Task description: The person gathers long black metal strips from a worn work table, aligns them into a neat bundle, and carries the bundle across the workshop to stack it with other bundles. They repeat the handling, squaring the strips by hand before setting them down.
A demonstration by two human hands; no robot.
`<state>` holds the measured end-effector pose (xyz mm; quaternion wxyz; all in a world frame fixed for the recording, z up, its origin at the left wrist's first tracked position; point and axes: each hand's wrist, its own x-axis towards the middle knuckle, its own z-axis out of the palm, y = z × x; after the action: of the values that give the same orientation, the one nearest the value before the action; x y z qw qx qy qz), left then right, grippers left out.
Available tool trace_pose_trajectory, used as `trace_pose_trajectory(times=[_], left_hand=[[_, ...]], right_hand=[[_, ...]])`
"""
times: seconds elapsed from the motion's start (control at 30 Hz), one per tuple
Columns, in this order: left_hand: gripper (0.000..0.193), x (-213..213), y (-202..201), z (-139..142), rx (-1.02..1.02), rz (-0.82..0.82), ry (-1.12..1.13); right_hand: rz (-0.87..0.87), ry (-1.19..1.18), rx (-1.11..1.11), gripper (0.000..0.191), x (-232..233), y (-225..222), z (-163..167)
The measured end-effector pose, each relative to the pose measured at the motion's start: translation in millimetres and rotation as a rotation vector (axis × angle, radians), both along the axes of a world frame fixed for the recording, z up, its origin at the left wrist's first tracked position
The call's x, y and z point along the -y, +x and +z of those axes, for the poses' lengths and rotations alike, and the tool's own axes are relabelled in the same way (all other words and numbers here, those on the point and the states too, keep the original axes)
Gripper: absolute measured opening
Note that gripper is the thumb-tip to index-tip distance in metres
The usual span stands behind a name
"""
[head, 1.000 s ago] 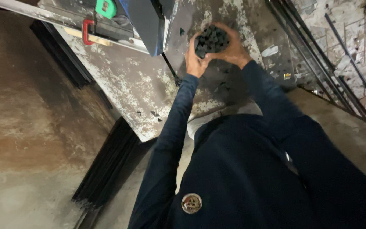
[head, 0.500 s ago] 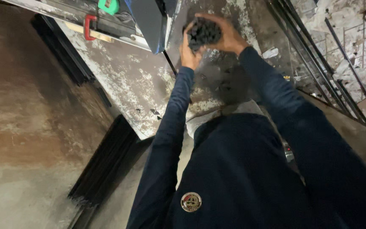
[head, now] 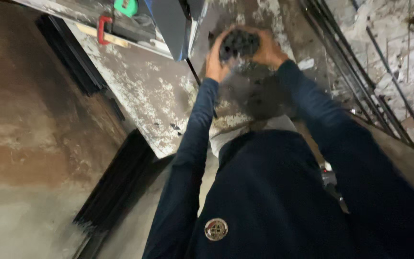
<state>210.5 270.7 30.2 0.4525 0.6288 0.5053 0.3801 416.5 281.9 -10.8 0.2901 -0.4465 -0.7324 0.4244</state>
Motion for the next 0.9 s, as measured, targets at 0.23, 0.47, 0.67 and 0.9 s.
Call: trace_pose_trajectory(times=[0.23, 0.47, 0.67, 0.9], left_hand=[[0.080, -6.2, -9.9, -3.9, -0.021, 0.007, -0.048], [0.091, -2.0, 5.0, -0.1, 0.003, 0.033, 0.066], [0.072, -5.1, 10.5, 7.9, 0.151, 0.044, -0.180], [0.077, 12.1, 2.4, 13.1, -0.005, -0.045, -0.018]], right_hand=[[0.111, 0.084, -0.092, 0.077, -13.8, 9.2, 7.8], [-0.023, 0.031, -0.095, 0.082, -4.9, -10.6, 1.8], [-0.129, 0.037, -0.015, 0.081, 0.0, -12.4, -10.9], [-0.024, -0.112, -0.167, 0.082, 11.8, -1.5, 7.8]])
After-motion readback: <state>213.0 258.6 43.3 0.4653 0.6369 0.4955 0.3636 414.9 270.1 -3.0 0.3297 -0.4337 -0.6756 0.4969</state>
